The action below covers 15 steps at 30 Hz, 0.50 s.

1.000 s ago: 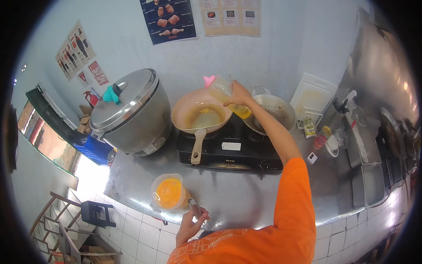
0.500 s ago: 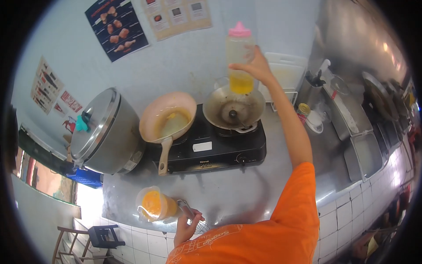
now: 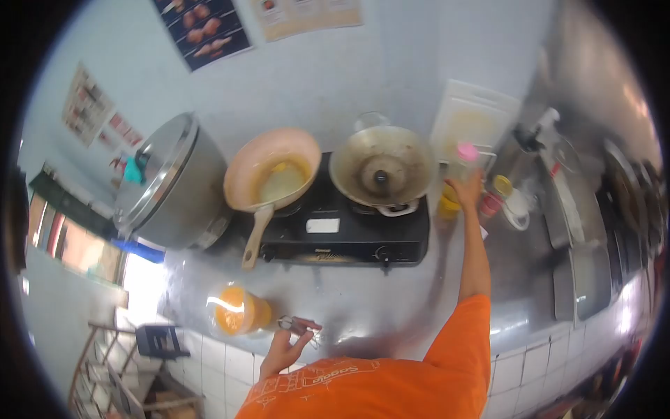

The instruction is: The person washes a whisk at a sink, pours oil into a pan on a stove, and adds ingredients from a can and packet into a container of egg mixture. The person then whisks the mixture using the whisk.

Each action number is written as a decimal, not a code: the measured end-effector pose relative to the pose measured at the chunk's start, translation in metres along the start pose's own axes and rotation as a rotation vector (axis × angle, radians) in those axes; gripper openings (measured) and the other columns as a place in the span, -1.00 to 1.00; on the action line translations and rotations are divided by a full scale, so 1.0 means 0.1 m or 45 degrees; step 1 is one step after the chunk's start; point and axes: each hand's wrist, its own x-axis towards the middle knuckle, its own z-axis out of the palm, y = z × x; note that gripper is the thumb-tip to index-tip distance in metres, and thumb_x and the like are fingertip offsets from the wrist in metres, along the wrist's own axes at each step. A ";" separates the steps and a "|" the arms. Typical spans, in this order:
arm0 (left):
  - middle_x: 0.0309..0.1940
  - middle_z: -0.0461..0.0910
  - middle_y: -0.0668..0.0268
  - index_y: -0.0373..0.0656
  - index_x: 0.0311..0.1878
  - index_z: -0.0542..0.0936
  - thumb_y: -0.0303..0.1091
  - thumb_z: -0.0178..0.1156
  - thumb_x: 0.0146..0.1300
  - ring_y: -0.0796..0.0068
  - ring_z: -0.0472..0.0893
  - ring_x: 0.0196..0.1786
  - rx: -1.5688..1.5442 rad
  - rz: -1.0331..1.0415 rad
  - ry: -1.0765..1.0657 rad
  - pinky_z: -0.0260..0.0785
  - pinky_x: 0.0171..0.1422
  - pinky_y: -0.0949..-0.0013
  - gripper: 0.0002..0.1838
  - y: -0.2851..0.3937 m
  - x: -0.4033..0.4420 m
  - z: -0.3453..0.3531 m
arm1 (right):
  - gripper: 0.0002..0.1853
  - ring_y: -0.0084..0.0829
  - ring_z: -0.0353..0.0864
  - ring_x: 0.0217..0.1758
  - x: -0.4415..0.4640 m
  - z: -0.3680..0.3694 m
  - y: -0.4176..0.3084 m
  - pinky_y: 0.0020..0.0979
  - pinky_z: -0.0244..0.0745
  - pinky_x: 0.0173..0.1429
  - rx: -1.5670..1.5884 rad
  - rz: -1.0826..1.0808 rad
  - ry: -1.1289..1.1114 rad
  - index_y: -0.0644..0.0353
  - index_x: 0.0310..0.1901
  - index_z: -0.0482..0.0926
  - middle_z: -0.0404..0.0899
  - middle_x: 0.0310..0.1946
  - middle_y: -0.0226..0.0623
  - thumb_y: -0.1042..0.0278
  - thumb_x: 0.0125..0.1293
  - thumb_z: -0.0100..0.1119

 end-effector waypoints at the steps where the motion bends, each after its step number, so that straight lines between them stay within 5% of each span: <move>1: -0.07 0.64 0.22 -0.20 -0.05 0.57 -0.50 0.19 0.28 0.43 0.61 -0.04 -0.010 -0.039 0.061 0.44 -0.01 0.41 -0.82 -0.02 0.00 0.00 | 0.19 0.01 0.20 0.40 -0.06 0.02 0.00 -0.16 0.09 0.46 0.065 -0.024 0.009 0.40 0.33 0.17 0.26 0.29 0.12 -0.11 -0.27 0.61; 5: 0.01 0.56 0.28 -0.08 0.02 0.61 -0.34 0.27 0.23 0.25 0.42 0.11 -0.085 0.184 0.176 0.28 0.22 0.28 -0.72 -0.03 0.01 -0.01 | 0.23 0.04 0.22 0.35 -0.03 0.14 0.23 -0.14 0.09 0.46 0.169 -0.088 0.026 0.46 0.34 0.10 0.21 0.28 0.11 -0.10 -0.24 0.62; 8: 0.03 0.53 0.26 -0.11 0.05 0.59 -0.34 0.29 0.25 0.39 0.59 -0.06 0.088 0.266 0.263 0.43 0.07 0.35 -0.70 0.02 -0.01 -0.04 | 0.24 -0.06 0.28 0.29 -0.15 -0.20 -0.06 -0.18 0.18 0.41 0.161 0.002 0.089 0.47 0.34 0.02 0.18 0.25 0.12 -0.05 -0.21 0.64; 10: -0.02 0.56 0.27 -0.09 0.07 0.59 -0.33 0.29 0.25 0.40 0.59 -0.08 0.020 0.184 0.284 0.42 0.06 0.35 -0.68 0.00 -0.04 -0.02 | 0.09 -0.17 0.39 0.20 -0.35 -0.78 -0.55 -0.24 0.30 0.32 0.050 0.026 0.204 0.43 0.34 0.03 0.27 0.20 0.08 0.07 -0.04 0.57; 12: -0.22 0.63 0.29 -0.07 0.09 0.58 -0.26 0.29 0.26 0.38 0.59 -0.13 -0.046 0.199 0.291 0.38 0.02 0.32 -0.65 -0.06 -0.02 0.02 | -0.17 -0.27 0.49 0.09 -0.80 -1.19 -1.09 -0.34 0.41 0.20 0.849 0.131 0.300 0.38 0.32 0.14 0.38 0.13 -0.02 0.19 0.18 0.42; 14: -0.24 0.63 0.26 -0.07 0.10 0.58 -0.23 0.28 0.25 0.33 0.60 -0.14 0.055 0.219 0.278 0.38 0.01 0.30 -0.64 -0.05 -0.01 0.05 | -0.35 -0.33 0.55 0.01 -1.42 -1.72 -1.90 -0.41 0.46 0.08 0.882 0.013 0.218 0.33 0.29 0.21 0.45 0.09 -0.09 0.19 0.32 0.25; 15: -0.26 0.64 0.24 -0.08 0.10 0.57 -0.19 0.28 0.25 0.28 0.61 -0.15 0.161 0.242 0.250 0.38 0.00 0.27 -0.62 -0.04 0.00 0.07 | -0.40 -0.33 0.52 0.04 -1.75 -1.92 -2.30 -0.37 0.43 0.07 1.073 -0.010 -0.078 0.31 0.25 0.25 0.45 0.08 -0.10 0.14 0.33 0.21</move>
